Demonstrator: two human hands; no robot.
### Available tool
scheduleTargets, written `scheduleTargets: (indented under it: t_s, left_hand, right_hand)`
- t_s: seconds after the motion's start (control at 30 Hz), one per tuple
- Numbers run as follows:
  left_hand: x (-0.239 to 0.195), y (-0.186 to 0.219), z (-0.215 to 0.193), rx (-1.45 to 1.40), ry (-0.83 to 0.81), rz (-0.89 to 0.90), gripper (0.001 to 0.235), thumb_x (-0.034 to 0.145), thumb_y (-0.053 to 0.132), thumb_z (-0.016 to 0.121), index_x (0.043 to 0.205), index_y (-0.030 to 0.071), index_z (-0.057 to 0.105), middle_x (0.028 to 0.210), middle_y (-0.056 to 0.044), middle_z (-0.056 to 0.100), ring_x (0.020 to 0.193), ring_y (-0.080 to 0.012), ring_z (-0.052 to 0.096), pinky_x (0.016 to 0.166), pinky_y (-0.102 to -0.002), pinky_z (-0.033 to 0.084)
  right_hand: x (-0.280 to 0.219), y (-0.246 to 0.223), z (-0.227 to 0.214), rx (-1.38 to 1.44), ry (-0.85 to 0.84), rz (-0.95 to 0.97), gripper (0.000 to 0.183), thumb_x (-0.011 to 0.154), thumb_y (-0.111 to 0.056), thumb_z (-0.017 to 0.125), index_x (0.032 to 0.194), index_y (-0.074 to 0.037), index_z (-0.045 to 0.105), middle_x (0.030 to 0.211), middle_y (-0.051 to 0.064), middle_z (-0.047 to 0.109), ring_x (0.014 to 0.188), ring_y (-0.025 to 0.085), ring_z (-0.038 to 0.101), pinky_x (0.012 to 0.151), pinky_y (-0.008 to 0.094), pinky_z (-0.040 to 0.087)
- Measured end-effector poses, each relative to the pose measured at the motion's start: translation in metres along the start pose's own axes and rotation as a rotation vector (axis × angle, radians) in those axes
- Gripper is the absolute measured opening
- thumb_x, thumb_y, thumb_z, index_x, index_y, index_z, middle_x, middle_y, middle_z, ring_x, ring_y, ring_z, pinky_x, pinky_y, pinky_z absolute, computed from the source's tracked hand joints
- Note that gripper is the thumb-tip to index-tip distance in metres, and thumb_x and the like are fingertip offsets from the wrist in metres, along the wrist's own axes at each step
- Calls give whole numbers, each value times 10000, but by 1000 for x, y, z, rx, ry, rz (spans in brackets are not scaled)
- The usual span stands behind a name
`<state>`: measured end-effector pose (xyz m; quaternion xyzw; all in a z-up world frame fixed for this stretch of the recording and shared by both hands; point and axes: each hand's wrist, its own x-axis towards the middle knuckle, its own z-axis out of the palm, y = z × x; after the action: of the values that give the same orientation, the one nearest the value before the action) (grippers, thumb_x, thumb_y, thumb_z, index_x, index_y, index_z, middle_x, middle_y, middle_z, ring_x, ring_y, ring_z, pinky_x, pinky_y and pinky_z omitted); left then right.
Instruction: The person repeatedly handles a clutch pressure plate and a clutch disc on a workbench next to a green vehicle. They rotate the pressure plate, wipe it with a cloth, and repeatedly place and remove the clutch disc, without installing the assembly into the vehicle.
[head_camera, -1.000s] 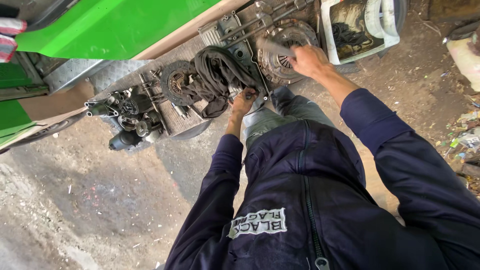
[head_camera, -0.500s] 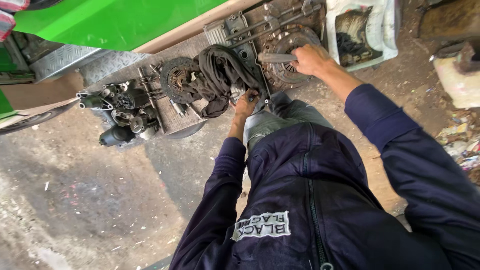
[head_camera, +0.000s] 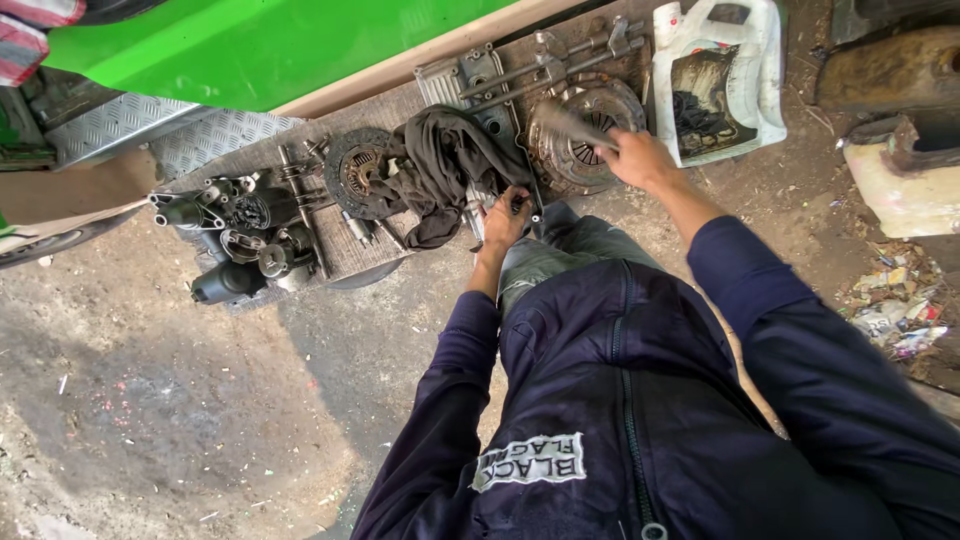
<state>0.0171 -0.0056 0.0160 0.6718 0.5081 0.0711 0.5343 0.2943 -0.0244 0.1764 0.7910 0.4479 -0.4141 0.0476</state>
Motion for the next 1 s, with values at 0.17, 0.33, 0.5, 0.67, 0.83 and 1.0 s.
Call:
scheduleTargets:
  t_s: [0.17,0.33,0.5,0.67,0.83,1.0]
  left_hand:
    - [10,1,-8,70,11,-22,281,888,346,686,1131,206,668,1161,-72,739,1160,-315,647,1171,-616,186]
    - [11,-9,-14,282,174,198,271,855,300,710,1101,195,663,1133,-90,697,1198,-342,608,1180,-556,263]
    - [8,-13,-23,345,26,91,284,836,315,738,1091,210,669,1143,-83,688,1201,-305,608,1213,-586,224]
    - [17,-2,-38,415,-88,80,336,828,331,744,1126,201,659,1172,-94,675,1217,-305,600,1167,-617,262]
    - [28,7,-53,468,-235,9,382,850,365,732,1189,209,654,1201,-118,664,1174,-314,630,1127,-572,350]
    - [34,5,-56,443,-230,7,382,849,369,748,1190,213,676,1215,-148,681,1146,-336,648,1022,-460,472]
  right_hand:
    - [2,1,42,-140,137,-183,309,1094,-310,457,1194,-39,568,603,78,573,385,166,498,311,334,411]
    - [9,9,43,129,442,41,355,1079,-350,532,1220,-27,577,720,160,684,541,287,651,462,427,523]
    - [-2,23,23,236,522,159,380,1049,-340,573,1224,-3,599,851,263,733,769,408,737,717,496,589]
    - [-3,28,21,212,412,156,416,1053,-393,530,1216,-17,606,838,232,731,703,391,724,658,509,582]
    - [-1,34,34,244,260,121,429,1068,-432,499,1281,-67,576,829,247,731,695,402,727,662,518,611]
    - [4,47,48,170,320,86,466,1002,-435,555,1304,-82,583,879,264,731,774,428,733,746,523,584]
